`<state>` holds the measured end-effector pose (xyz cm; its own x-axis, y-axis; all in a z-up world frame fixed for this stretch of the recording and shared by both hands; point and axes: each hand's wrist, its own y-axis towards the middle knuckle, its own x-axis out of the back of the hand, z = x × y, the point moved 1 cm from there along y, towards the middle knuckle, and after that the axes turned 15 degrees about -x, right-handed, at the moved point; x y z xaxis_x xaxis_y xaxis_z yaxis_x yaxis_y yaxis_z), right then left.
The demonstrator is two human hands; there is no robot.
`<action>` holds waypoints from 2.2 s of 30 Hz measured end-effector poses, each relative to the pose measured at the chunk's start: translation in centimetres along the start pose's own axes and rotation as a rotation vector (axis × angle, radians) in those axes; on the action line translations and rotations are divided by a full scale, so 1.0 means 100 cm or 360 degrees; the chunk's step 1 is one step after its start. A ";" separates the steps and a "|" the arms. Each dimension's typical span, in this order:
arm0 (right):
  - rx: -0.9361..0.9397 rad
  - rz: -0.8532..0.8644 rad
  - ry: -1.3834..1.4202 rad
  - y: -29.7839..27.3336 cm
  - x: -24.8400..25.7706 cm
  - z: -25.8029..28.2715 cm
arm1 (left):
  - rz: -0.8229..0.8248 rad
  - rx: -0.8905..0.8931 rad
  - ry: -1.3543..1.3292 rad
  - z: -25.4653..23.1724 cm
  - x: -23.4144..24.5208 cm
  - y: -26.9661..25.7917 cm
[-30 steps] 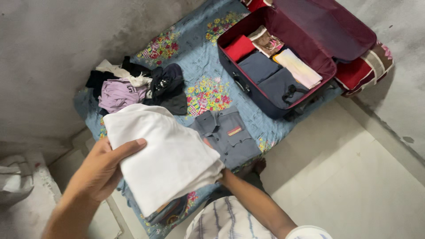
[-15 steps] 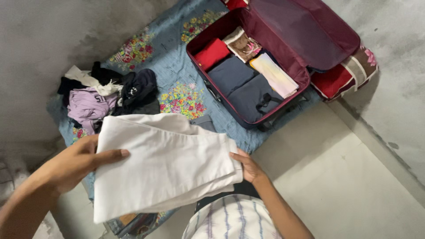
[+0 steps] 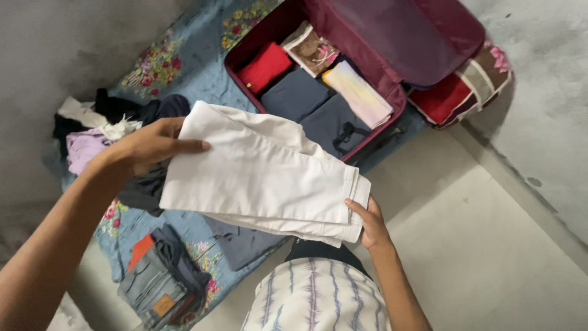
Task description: The person folds shirts and pants and places them into an open suitcase on a bed.
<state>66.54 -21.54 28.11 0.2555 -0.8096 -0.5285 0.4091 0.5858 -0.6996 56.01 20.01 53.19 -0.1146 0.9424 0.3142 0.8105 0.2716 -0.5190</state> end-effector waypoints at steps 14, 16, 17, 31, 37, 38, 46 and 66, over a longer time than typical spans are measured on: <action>0.0382 -0.0249 -0.0786 0.073 0.036 0.214 | -0.0311 -0.0283 -0.0568 0.086 -0.066 0.125; 0.0383 -0.0247 -0.1054 0.089 0.026 0.263 | -0.0447 -0.0314 -0.0813 0.105 -0.096 0.137; 0.0371 -0.0231 -0.1184 0.097 0.020 0.286 | -0.0498 -0.0361 -0.0891 0.115 -0.112 0.143; 0.0471 0.0119 -0.3304 0.296 -0.154 0.464 | -0.0776 0.0339 -0.2310 0.108 -0.375 0.258; 0.0532 0.0457 -0.4071 0.400 -0.202 0.450 | -0.0972 0.0266 -0.2800 0.096 -0.441 0.361; 0.0573 0.0514 -0.4090 0.412 -0.203 0.447 | -0.1048 0.0274 -0.2858 0.094 -0.450 0.374; 0.0586 0.0775 -0.4231 0.498 -0.213 0.395 | -0.1450 0.0357 -0.3123 0.112 -0.492 0.466; 0.0644 0.1396 -0.4020 0.672 -0.203 0.345 | -0.1547 0.0234 -0.3196 0.151 -0.482 0.517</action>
<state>119.05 33.02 8.39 0.1545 0.6050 0.7811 -0.2439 0.7895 -0.5633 94.76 -8.42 -0.74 -0.6643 -0.5647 -0.4898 0.1365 0.5526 -0.8222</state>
